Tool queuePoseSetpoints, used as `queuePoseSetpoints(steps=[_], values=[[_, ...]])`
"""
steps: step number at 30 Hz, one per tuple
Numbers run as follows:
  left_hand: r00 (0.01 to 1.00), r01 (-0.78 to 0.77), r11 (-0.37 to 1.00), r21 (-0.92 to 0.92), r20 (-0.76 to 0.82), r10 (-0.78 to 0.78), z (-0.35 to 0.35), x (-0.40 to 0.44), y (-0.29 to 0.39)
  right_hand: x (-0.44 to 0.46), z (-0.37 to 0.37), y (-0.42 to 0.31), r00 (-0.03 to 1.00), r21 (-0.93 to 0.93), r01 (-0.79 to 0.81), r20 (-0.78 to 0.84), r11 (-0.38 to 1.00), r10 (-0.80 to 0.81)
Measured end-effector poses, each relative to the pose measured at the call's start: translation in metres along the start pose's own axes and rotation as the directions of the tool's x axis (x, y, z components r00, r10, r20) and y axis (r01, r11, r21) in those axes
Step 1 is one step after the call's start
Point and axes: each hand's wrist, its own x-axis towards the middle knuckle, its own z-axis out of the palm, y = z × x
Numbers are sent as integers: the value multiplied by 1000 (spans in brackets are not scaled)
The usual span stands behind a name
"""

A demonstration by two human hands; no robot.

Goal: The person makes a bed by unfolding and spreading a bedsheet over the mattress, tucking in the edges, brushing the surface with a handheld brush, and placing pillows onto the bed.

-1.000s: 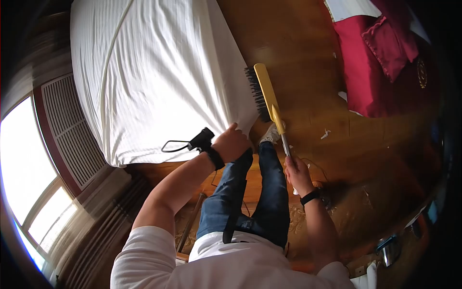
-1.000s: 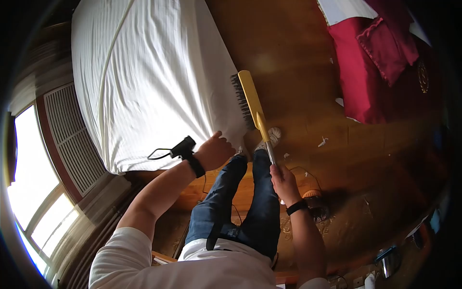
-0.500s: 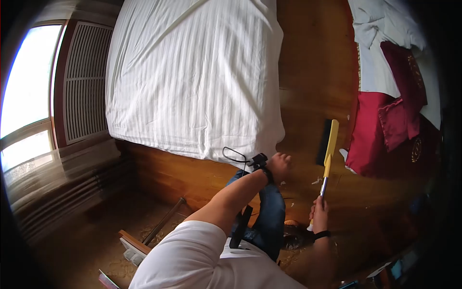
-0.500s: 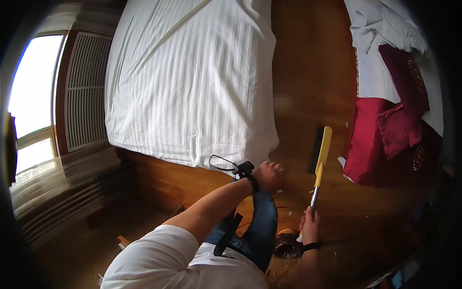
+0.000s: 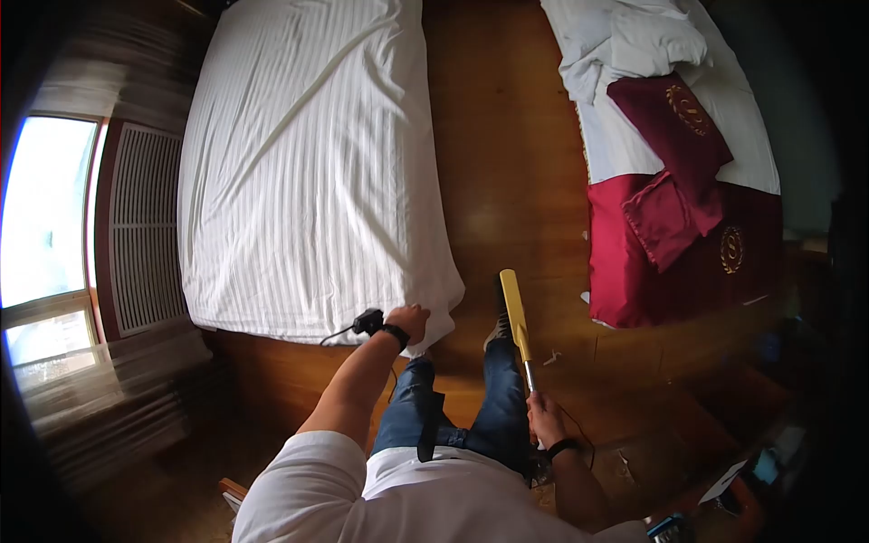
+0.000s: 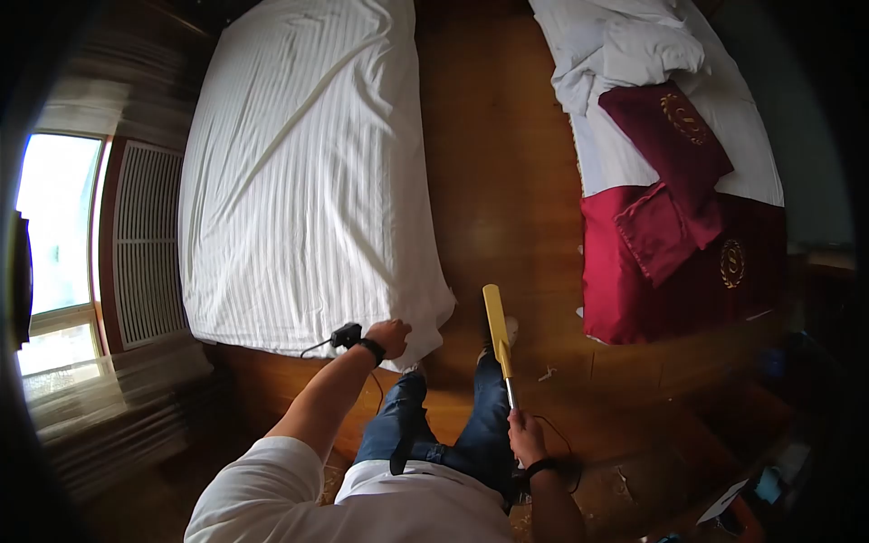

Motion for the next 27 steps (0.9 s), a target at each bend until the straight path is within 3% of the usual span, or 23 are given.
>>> queuePoseSetpoints(steps=[3, 5, 7, 9, 11, 13, 17, 19, 21, 23, 26, 27], values=[[989, 72, 997, -14, 130, -69, -14, -25, 17, 4, -41, -21, 985, -56, 170, 26, 984, -168], [987, 90, 995, -39, 136, -84, -30, -39, 30, 17, -68, -31, 943, -246, 312, -35, 917, -330], [982, 135, 986, -99, 148, -120, -42, -51, 41, 15, -88, -64, 938, -197, 342, 14, 919, -346], [982, 181, 960, -215, 82, -167, -55, -56, 48, 9, -99, -117, 980, -138, 193, -18, 971, -197], [974, 223, 926, -304, 37, -223, -49, -40, 41, 34, -108, -152, 974, -205, 227, 53, 952, -221], [959, 276, 882, -383, 45, -281, -62, -37, 46, 42, -104, -195, 975, -146, 221, 41, 964, -218], [896, 399, 708, -583, 81, -438, -81, -17, 44, 70, -97, -289, 938, -289, 343, 150, 894, -311], [870, 427, 593, -683, 133, -475, -83, 9, 37, 80, -92, -344, 947, -390, 318, 163, 864, -276], [824, 397, 449, -800, 96, -558, -79, 30, 29, 94, -91, -390, 941, -495, 338, 204, 800, -271], [786, 422, 266, -866, 203, -584, -93, 41, 22, 97, -83, -440, 943, -534, 329, 237, 779, -235], [655, 289, 21, -957, 182, -733, -108, 65, 17, 128, -75, -505, 952, -655, 301, 243, 693, -184], [606, 251, -113, -961, 247, -756, -115, 69, 13, 132, -69, -524, 946, -670, 318, 270, 671, -179]])
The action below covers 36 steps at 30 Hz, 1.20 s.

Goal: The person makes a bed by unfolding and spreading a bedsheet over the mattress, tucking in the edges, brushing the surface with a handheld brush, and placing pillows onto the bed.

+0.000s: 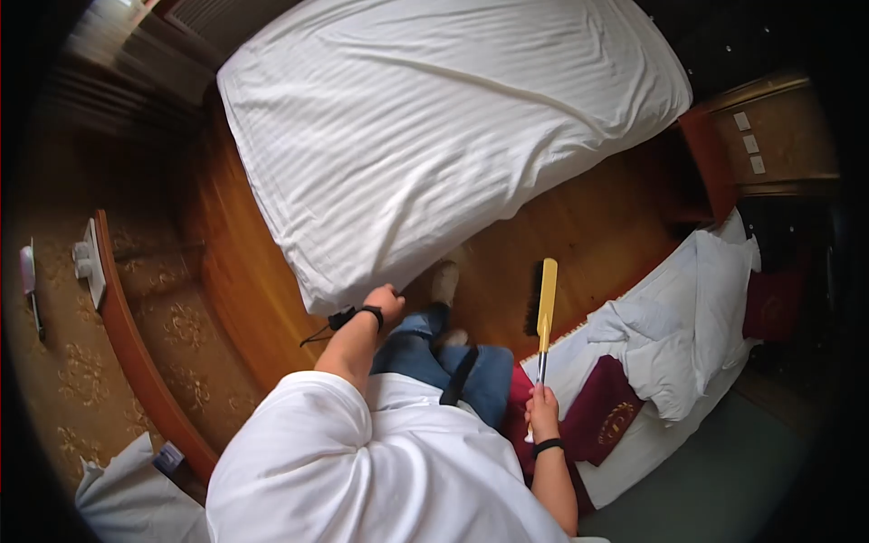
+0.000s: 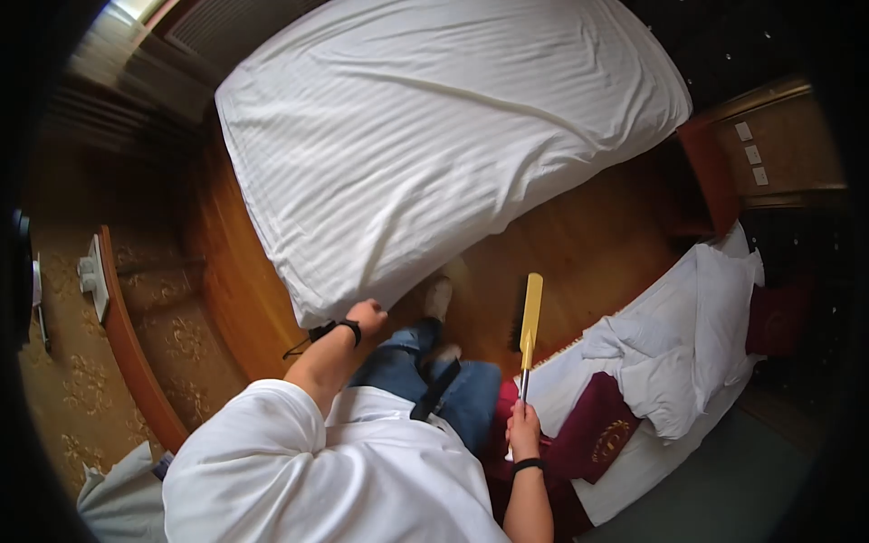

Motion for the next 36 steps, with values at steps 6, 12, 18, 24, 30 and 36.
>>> queuePoseSetpoints(steps=[6, 12, 18, 24, 30, 36], values=[[876, 315, 357, -879, 125, -466, 52, 70, -1, 86, -42, -56, 998, -145, 11, 58, 989, -2], [786, 31, -391, -920, 264, -558, 115, 123, -12, 171, -78, -83, 996, -398, 11, 90, 917, 27], [845, -385, -738, -555, 109, -523, 134, 178, -19, 190, -104, -111, 991, -601, -7, 105, 799, 88], [790, -525, -731, -435, 69, -609, 116, 182, -11, 209, -94, -141, 988, -714, 20, 122, 700, 96], [777, -603, -708, -367, -70, -625, 135, 205, -41, 210, -65, -152, 981, -704, 86, 183, 705, 63], [684, -643, -614, -458, 17, -730, 168, 176, -48, 214, -58, -138, 959, -700, 97, 255, 708, 120]])
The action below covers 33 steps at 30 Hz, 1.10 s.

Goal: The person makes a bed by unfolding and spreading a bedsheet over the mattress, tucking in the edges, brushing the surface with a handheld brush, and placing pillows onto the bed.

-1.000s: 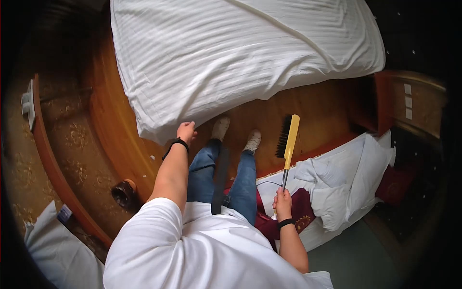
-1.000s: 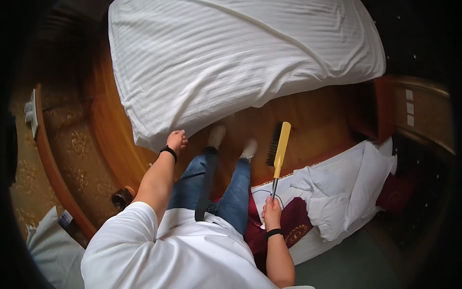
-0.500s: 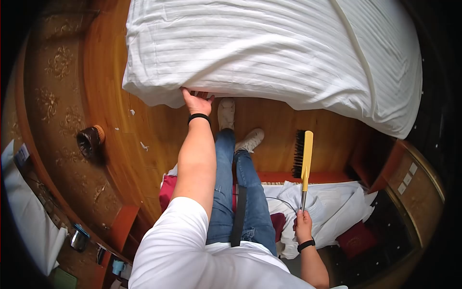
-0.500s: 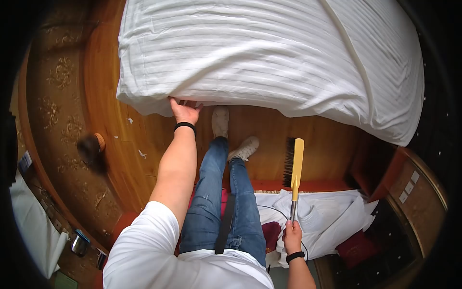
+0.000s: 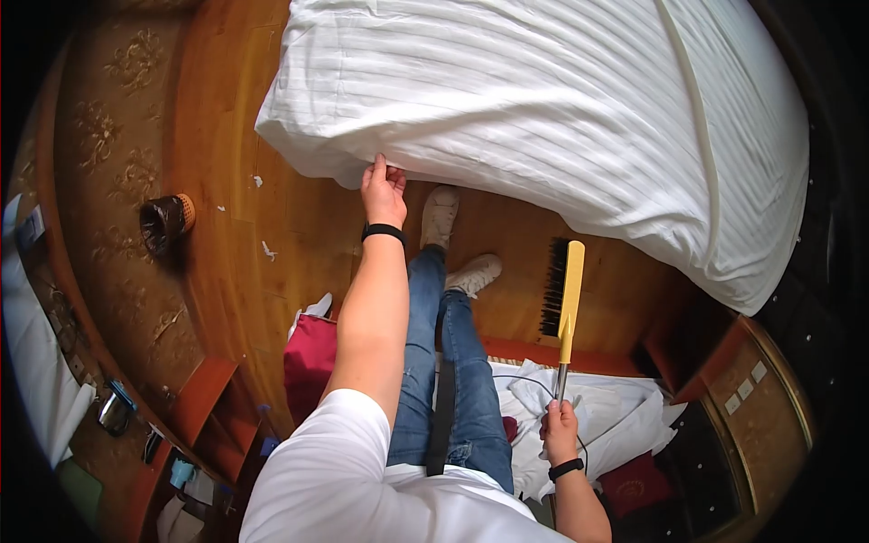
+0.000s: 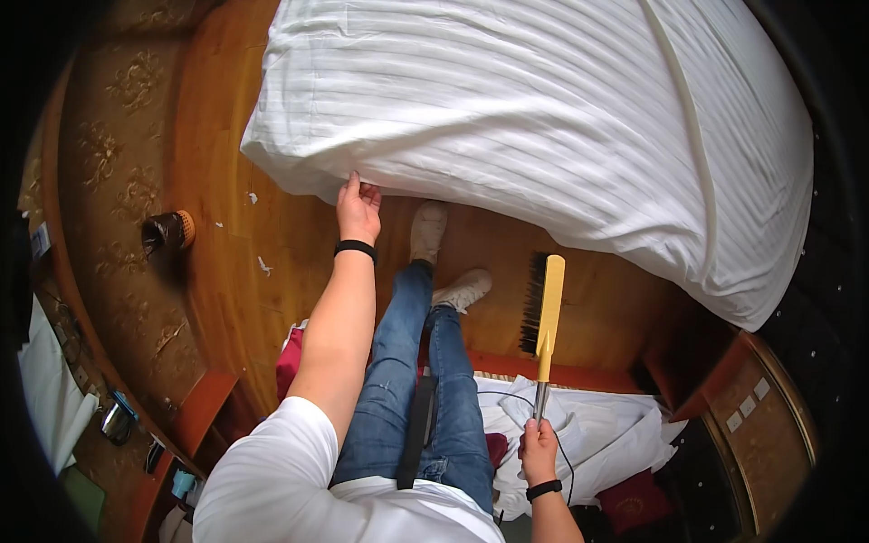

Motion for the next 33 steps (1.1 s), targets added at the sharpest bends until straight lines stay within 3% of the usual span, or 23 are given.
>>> queuePoseSetpoints(steps=[6, 10, 12, 14, 18, 22, 23, 25, 27, 28, 29, 30, 31, 33], values=[[991, -130, 921, 368, 28, 129, -23, -16, 18, -2, 3, -1, 1000, -27, 8, 16, 1000, -7], [979, -195, 864, 464, 44, 198, -40, -32, 26, 1, 2, 0, 999, 30, 47, -4, 998, -47], [966, -239, 775, 585, 60, 252, -51, -21, 32, 8, 0, 13, 994, -8, 106, 6, 994, -106], [970, -177, 694, 698, 6, 242, -44, -15, 43, 14, -6, 23, 985, -3, 170, -13, 985, -170], [981, -55, 666, 744, -83, 174, -47, -5, 47, 18, -18, -43, 933, 183, 360, -102, 915, -346], [927, 195, 711, 675, -363, 91, 15, -27, 104, 71, -58, -164, 813, 166, 568, -265, 806, -518], [946, 199, 777, 597, -325, 7, 15, -16, 116, 101, -69, -189, 781, 145, 603, -309, 785, -543], [967, 160, 817, 553, -255, -17, 26, -1, 127, 153, -85, -246, 773, 134, 601, -348, 788, -531], [974, 150, 819, 554, -227, -24, 14, 25, 130, 186, -78, -290, 821, 146, 521, -355, 841, -447], [974, 145, 804, 576, -227, -13, 1, 53, 125, 223, -62, -292, 751, -86, 516, -434, 852, -499], [972, 147, 790, 595, -234, -4, -14, 67, 120, 230, -27, -295, 750, -190, 487, -410, 852, -520], [972, 37, 733, 679, -195, 131, -5, 57, 120, 201, 16, -301, 683, -381, 538, -326, 752, -654], [962, 24, 714, 700, -211, 174, 1, 51, 123, 177, 55, -296, 707, -465, 568, -147, 679, -692], [943, -17, 710, 704, -225, 246, -3, 56, 127, 133, 109, -288, 768, -580, 606, 249, 544, -590]])
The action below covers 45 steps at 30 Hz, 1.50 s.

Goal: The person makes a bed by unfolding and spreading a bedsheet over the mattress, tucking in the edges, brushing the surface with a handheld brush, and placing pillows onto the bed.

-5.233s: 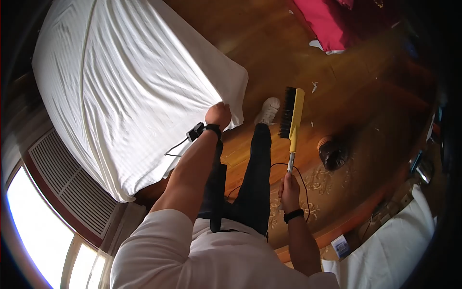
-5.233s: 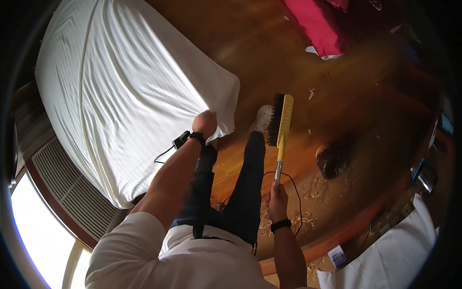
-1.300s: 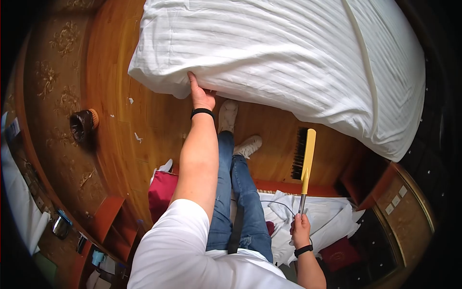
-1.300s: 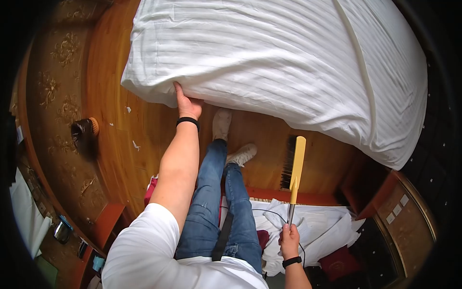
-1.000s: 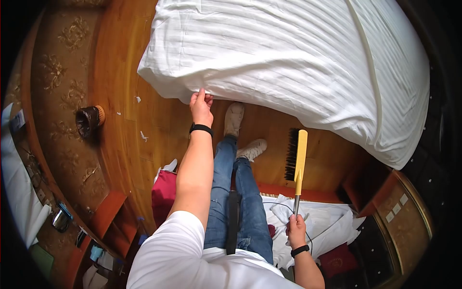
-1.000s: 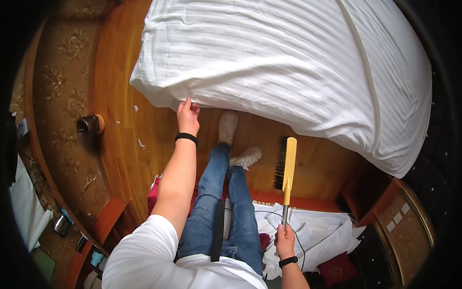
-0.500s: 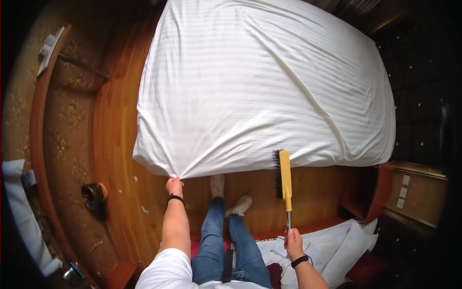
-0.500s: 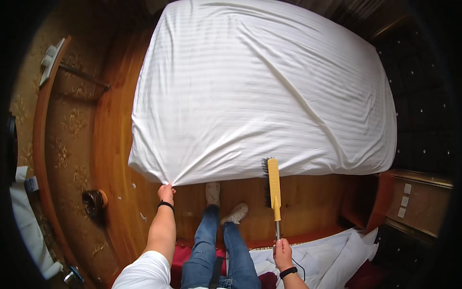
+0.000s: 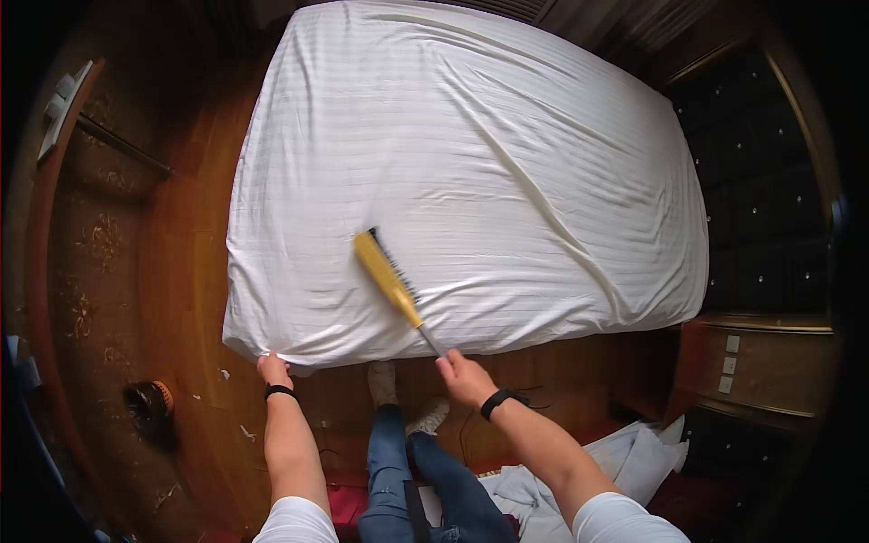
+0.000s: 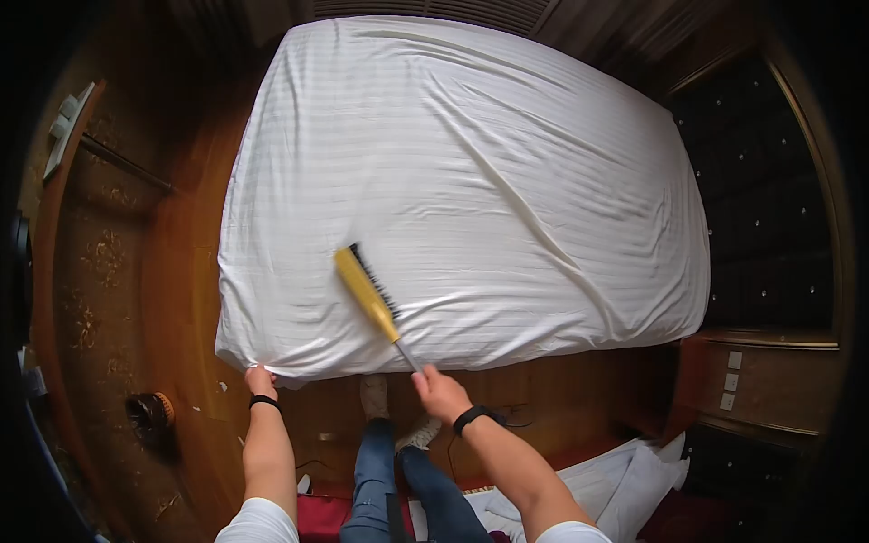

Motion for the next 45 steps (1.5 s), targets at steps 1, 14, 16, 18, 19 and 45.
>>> queuePoseSetpoints(steps=[1, 14, 16, 18, 19, 45], values=[[999, -21, 999, -33, -31, 20, -6, 9, -5, -8, 4, -24, 991, -1, 56, 125, 998, -55], [998, 68, 983, 169, -11, -67, -30, 22, 4, 148, -221, -9, 761, 671, -155, -386, 725, 521], [988, 151, 986, 63, 17, -153, -37, 6, 35, 185, -171, -16, 793, 469, -140, -474, 872, 382], [987, 109, 982, -155, -102, -126, -38, -2, 73, 203, -81, -44, 894, 13, 42, -448, 999, -32], [994, 43, 989, -140, -89, -56, -36, -12, 92, 183, -44, -82, 959, 27, 120, -262, 992, -109], [956, -227, 859, 459, 275, 105, -40, -59, -88, 116, 66, -200, 775, -34, 503, 461, 864, -433]])
